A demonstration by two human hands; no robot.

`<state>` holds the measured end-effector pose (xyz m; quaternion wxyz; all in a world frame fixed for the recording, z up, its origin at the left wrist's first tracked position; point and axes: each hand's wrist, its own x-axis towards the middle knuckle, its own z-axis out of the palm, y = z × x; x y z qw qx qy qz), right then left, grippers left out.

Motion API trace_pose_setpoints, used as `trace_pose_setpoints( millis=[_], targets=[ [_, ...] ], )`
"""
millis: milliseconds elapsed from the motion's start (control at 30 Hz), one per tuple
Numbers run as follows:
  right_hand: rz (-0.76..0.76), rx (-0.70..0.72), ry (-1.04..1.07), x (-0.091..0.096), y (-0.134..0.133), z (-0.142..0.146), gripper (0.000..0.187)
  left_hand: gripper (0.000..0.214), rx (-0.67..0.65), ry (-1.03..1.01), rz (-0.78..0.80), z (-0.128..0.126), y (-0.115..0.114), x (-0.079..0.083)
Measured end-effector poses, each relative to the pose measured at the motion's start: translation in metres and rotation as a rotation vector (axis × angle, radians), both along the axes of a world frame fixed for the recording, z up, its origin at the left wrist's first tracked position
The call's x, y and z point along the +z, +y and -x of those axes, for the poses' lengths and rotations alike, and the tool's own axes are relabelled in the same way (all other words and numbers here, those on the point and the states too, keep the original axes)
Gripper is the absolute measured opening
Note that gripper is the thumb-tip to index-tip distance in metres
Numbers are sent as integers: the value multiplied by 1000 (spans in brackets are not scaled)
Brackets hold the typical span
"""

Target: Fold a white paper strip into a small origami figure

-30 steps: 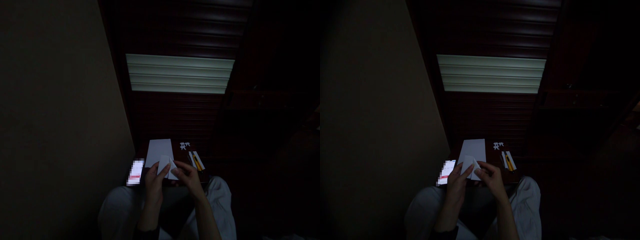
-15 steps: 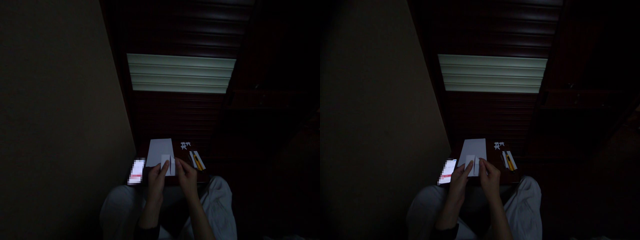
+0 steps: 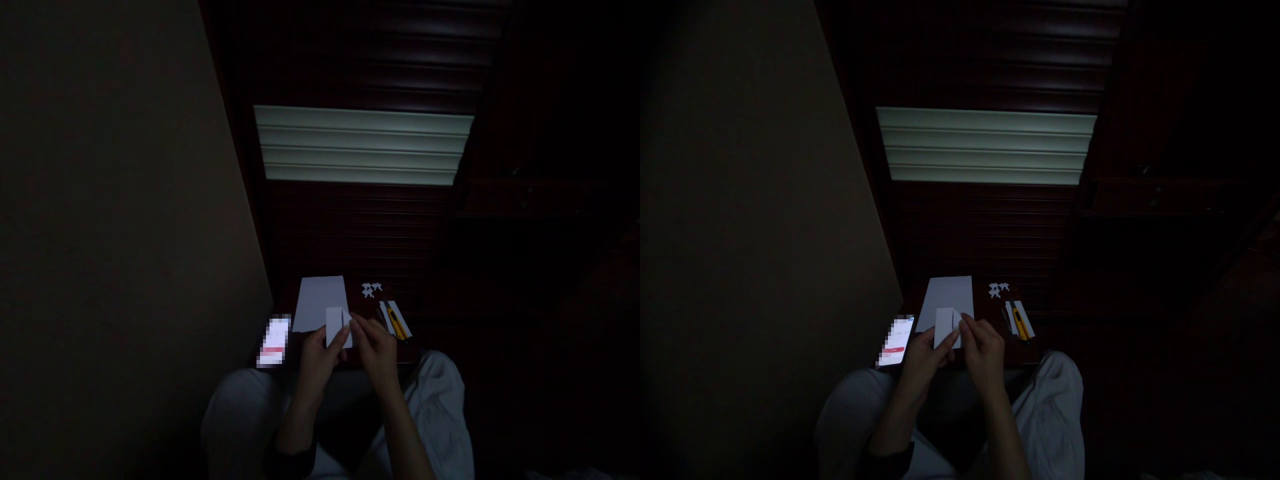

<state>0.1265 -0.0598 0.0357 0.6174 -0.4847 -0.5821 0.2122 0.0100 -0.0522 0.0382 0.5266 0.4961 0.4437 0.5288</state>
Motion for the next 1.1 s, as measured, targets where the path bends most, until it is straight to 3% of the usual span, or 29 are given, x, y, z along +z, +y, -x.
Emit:
trace_pose_setpoints(
  millis=[200,400,567,700,900,1000,1100],
  targets=[
    [13,24,50,0,1,-2,25,36,-22,44,-24,3,2,-3],
    [70,134,127,1,3,-8,24,31,67,80,-76,7,3,-5],
    [123,189,126,-2,2,-14,23,29,59,-38,-108,7,2,0],
    [155,236,73,-2,0,-19,21,39,154,-92,-116,7,2,4],
    [136,54,272,-3,3,-20,34,29,158,-128,-62,8,3,-6],
    [132,50,448,-5,6,-15,37,26,133,-123,-71,7,4,-10],
    [141,66,450,-5,6,-7,32,25,100,-91,-82,7,3,-8]
  ],
)
